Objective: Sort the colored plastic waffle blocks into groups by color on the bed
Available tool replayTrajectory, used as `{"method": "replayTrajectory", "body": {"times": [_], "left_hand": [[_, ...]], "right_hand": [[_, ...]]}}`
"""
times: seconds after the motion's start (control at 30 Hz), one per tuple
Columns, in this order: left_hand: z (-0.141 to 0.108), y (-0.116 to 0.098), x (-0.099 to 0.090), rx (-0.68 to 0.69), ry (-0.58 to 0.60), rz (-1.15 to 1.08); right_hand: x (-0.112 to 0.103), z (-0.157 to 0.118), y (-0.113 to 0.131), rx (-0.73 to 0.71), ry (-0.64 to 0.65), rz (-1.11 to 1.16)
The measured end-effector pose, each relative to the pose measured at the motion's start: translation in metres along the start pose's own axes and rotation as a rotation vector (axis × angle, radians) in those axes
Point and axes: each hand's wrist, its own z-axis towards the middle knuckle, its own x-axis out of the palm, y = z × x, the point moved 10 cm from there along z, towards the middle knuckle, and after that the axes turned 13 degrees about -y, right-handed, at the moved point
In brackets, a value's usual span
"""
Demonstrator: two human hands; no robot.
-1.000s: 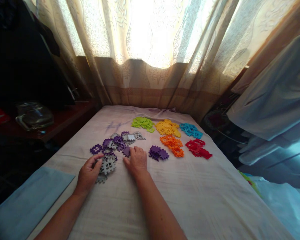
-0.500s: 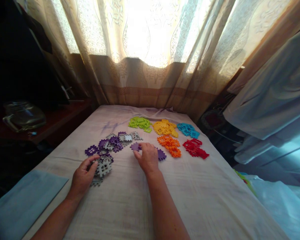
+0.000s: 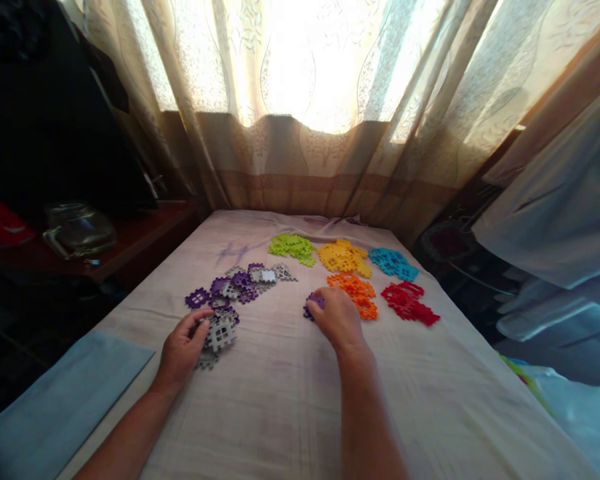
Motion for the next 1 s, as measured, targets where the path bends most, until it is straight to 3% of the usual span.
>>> {"method": "replayTrajectory", "body": {"times": [0.1,0.2,0.37,0.63,1.0], "left_hand": [[0.001,0.001,0.0,-0.006,-0.005,-0.006],[0.001,0.003,-0.001,-0.02,-0.013,-0.02],[0.001,0.007,-0.001,-0.036,-0.024,-0.047],[0.002,0.011,-0.001,-0.038,-0.038,-0.062],[0.002,0.008,0.0,-0.042,-0.013,-0.043]], "right_hand": [[0.013,-0.001,0.05,-0.123,-0.007,0.087],[0.043,-0.003,0.094,-0.195,0.048,0.121],[0.084,0.002,0.132,-0.219,0.052,0.077],[0.105,0.006,0.149,-0.305,0.064,-0.02],[0.102,0.004,0.14,-0.288,0.072,-0.011]]}}
